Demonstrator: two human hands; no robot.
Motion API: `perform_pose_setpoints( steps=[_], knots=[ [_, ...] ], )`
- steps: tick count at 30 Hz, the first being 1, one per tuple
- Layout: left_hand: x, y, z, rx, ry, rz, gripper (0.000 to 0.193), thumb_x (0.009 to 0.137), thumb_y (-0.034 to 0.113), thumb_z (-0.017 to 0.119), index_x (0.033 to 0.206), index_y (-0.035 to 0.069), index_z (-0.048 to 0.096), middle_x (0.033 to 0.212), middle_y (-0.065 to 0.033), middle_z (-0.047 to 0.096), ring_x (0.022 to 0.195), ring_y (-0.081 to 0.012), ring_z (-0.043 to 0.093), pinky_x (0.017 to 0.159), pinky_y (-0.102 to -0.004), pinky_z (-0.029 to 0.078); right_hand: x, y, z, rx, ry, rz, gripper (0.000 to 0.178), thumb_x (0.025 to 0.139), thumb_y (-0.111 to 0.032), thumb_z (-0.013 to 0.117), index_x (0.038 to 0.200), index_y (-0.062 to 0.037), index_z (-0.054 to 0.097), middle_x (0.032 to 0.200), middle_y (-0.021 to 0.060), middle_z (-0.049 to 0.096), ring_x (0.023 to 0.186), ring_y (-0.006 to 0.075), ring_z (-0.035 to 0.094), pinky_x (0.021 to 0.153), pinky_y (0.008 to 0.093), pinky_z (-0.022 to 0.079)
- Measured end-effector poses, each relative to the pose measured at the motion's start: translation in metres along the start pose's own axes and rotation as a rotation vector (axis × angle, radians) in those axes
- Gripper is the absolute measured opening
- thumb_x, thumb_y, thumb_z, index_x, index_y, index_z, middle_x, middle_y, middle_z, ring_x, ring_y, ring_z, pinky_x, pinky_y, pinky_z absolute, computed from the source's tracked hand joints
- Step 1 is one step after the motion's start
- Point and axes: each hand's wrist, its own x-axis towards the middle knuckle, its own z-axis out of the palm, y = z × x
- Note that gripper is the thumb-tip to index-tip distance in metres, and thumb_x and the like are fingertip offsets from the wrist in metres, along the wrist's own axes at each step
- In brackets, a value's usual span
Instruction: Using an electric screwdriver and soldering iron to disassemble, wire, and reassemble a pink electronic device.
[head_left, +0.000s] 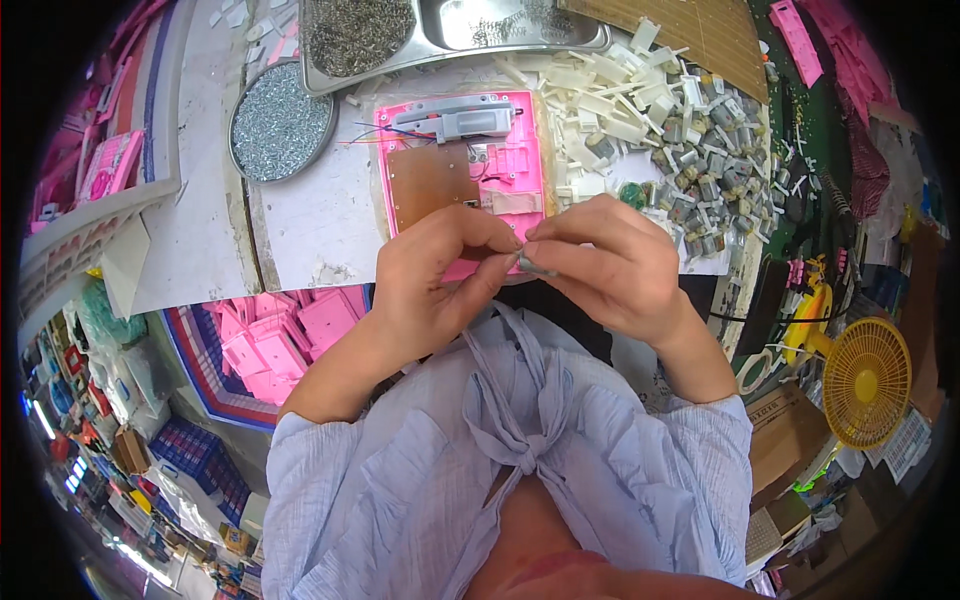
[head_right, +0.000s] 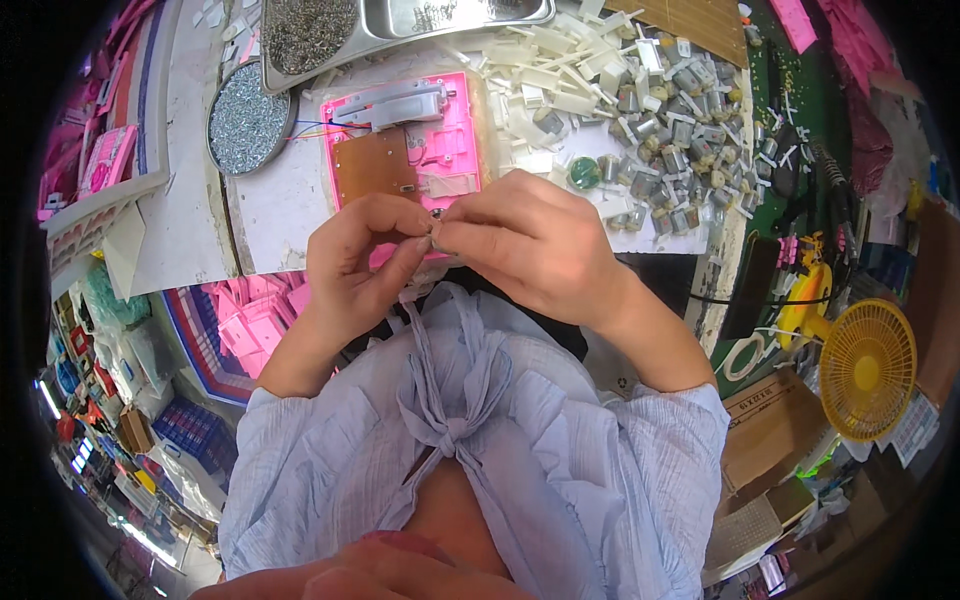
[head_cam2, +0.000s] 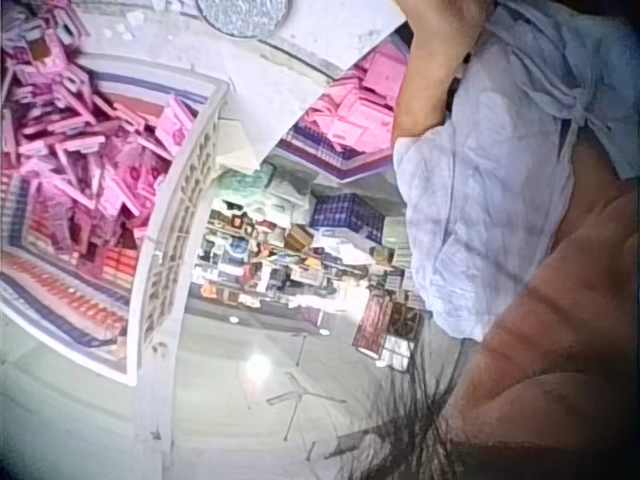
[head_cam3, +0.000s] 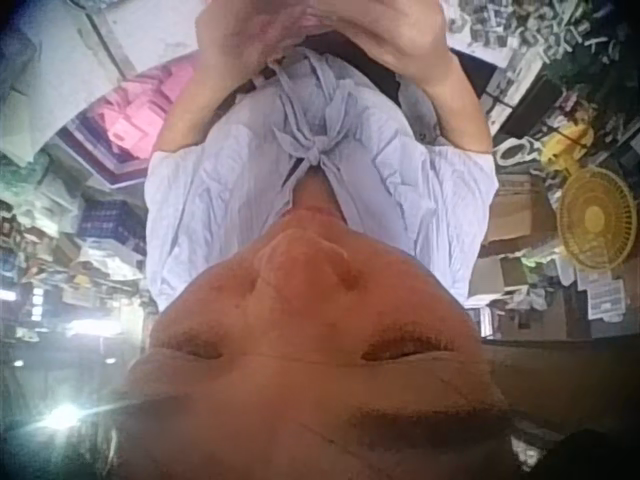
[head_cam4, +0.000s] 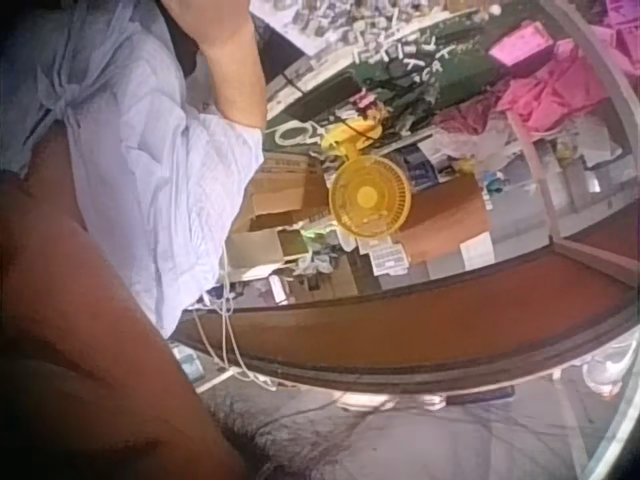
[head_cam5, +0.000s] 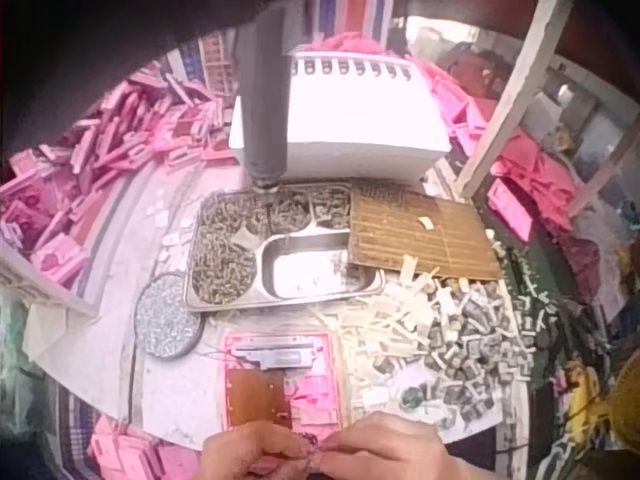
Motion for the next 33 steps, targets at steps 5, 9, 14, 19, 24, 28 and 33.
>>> perform_pose_setpoints(
  steps=[5,9,14,19,24,28,33],
  knots=[
    [-0.003,-0.004,0.0,-0.163,0.005,-0.101,0.017,0.085,-0.009,0.068,0.099,-0.002,0.063,0.103,-0.0137,0.066,0.091,-0.0235,0.068,0.077,-0.0314,0.057,0.001,0.001,-0.005,-0.121,-0.097,-0.042,0.035,0.071,-0.009,0.08,0.105,-0.0099,0.073,0.086,0.0061,0.066,0.072,0.0227,0.063,0.059,0.0318,0.053],
    [-0.003,-0.007,-0.004,-0.045,-0.003,-0.01,0.02,0.083,-0.008,0.069,0.1,-0.001,0.062,0.107,-0.0138,0.066,0.097,-0.0245,0.067,0.08,-0.0335,0.056,0.001,0.005,0.004,0.01,-0.037,-0.024,0.032,0.071,-0.008,0.083,0.103,-0.0086,0.076,0.082,0.0072,0.067,0.065,0.0232,0.064,0.054,0.0319,0.049],
    [-0.003,-0.009,-0.003,0.053,0.056,0.088,0.022,0.078,-0.008,0.074,0.097,0.0,0.065,0.113,-0.0158,0.063,0.096,-0.0238,0.065,0.081,-0.0345,0.054,-0.001,0.003,0.004,0.034,-0.024,-0.016,0.038,0.071,-0.005,0.084,0.107,-0.0084,0.075,0.087,0.0085,0.068,0.07,0.024,0.066,0.057,0.0323,0.051],
    [-0.003,-0.011,-0.003,0.071,0.128,0.117,0.021,0.074,-0.006,0.078,0.091,0.001,0.068,0.115,-0.0174,0.062,0.093,-0.0232,0.064,0.08,-0.0323,0.053,-0.004,0.003,0.006,-0.038,0.019,-0.057,0.041,0.069,-0.004,0.085,0.109,-0.0094,0.075,0.091,0.0095,0.07,0.076,0.0245,0.068,0.063,0.0328,0.055],
    [-0.005,-0.015,-0.002,0.067,0.161,0.15,0.022,0.073,-0.006,0.079,0.09,0.001,0.069,0.112,-0.017,0.063,0.093,-0.0232,0.064,0.079,-0.0312,0.053,-0.005,0.004,0.008,-0.056,0.041,-0.061,0.039,0.07,-0.004,0.084,0.108,-0.0108,0.075,0.097,0.0113,0.071,0.079,0.0254,0.069,0.067,0.0333,0.057],
    [-0.004,-0.012,-0.003,0.125,0.162,0.16,0.023,0.072,-0.006,0.079,0.091,0.002,0.068,0.11,-0.0167,0.063,0.094,-0.0231,0.064,0.078,-0.0311,0.053,-0.004,0.005,0.005,-0.043,0.005,-0.057,0.039,0.071,-0.004,0.082,0.109,-0.0101,0.075,0.1,0.0122,0.071,0.08,0.0261,0.069,0.069,0.0334,0.057],
    [0.005,-0.009,-0.009,0.17,0.183,0.2,0.032,0.071,-0.001,0.08,0.099,0.004,0.068,0.11,-0.0143,0.063,0.097,-0.0254,0.062,0.082,-0.0367,0.05,-0.002,0.017,0.0,-0.161,0.037,-0.058,0.033,0.074,-0.005,0.078,0.106,-0.0078,0.072,0.1,0.0123,0.072,0.082,0.0279,0.07,0.066,0.0346,0.058]
  ],
)
